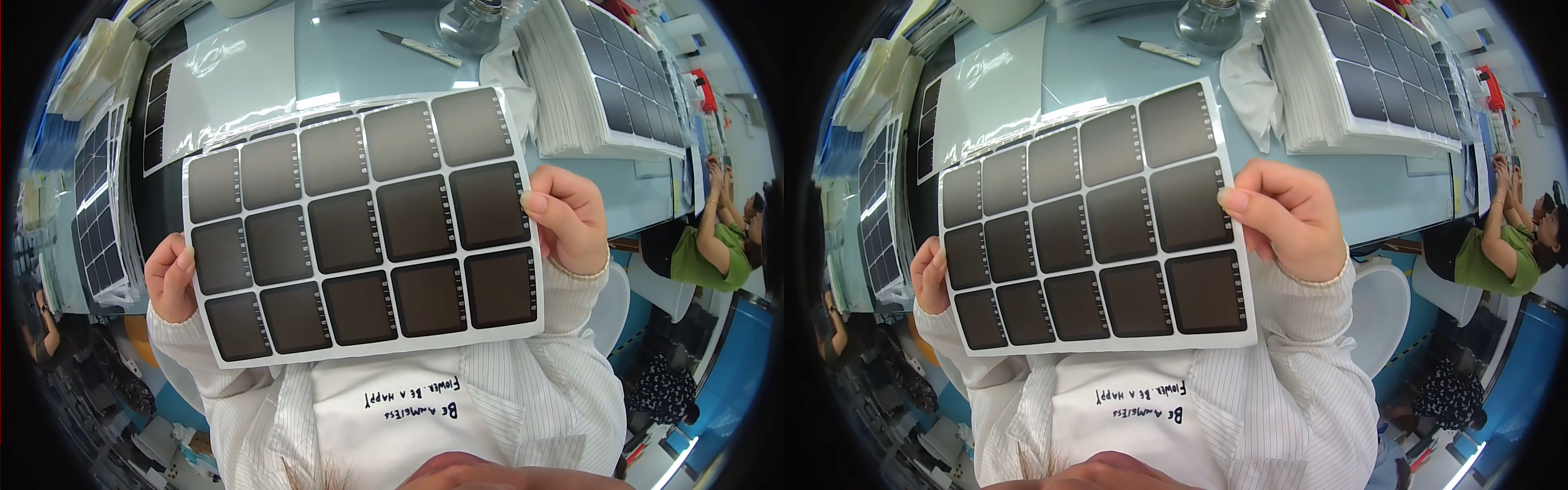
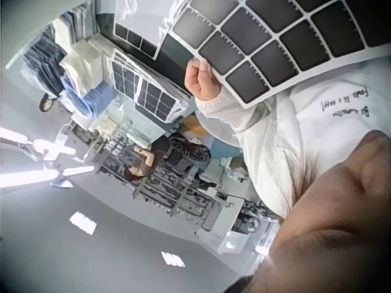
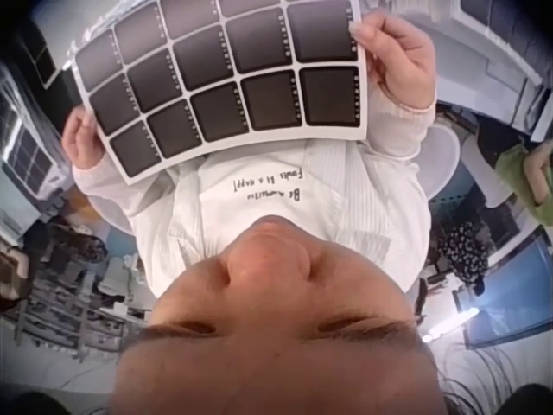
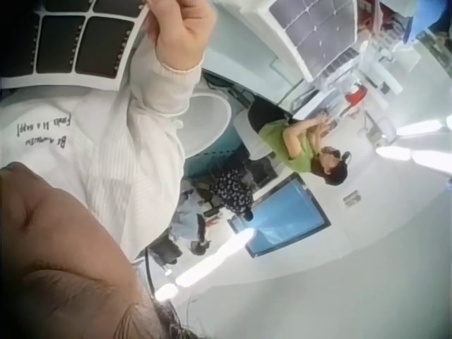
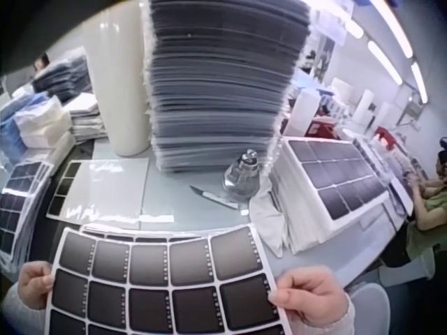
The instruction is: Assembling small solar panel components by applying solar cell grids and cleaning the panel surfaces.
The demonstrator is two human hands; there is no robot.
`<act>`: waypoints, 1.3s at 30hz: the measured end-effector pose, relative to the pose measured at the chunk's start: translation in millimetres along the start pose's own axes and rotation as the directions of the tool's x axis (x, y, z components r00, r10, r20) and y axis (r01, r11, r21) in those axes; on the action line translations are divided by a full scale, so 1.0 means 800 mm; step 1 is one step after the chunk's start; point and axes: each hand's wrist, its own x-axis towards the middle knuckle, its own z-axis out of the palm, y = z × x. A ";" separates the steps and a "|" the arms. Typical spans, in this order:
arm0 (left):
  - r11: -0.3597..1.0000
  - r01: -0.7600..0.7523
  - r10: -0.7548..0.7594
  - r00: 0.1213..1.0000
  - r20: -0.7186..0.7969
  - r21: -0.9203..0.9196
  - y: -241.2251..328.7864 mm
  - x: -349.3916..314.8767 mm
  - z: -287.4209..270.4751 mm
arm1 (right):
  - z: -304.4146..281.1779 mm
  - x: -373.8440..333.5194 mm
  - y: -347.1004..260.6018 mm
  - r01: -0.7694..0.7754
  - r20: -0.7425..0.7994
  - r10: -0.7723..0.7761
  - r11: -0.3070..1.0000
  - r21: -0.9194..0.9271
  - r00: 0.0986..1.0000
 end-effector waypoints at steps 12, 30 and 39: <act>0.998 0.069 -0.069 0.995 -0.067 -0.005 0.000 0.012 0.000 | -0.008 0.022 0.002 -0.035 0.035 0.032 0.995 0.089 0.999; 0.992 0.107 -0.102 0.992 -0.073 0.062 0.012 0.018 0.021 | -0.005 0.017 0.006 0.024 -0.090 -0.006 0.978 0.206 0.996; 0.993 0.105 -0.103 0.994 -0.034 0.054 0.018 0.023 0.020 | -0.012 0.021 -0.001 0.061 -0.078 -0.048 0.984 0.170 0.996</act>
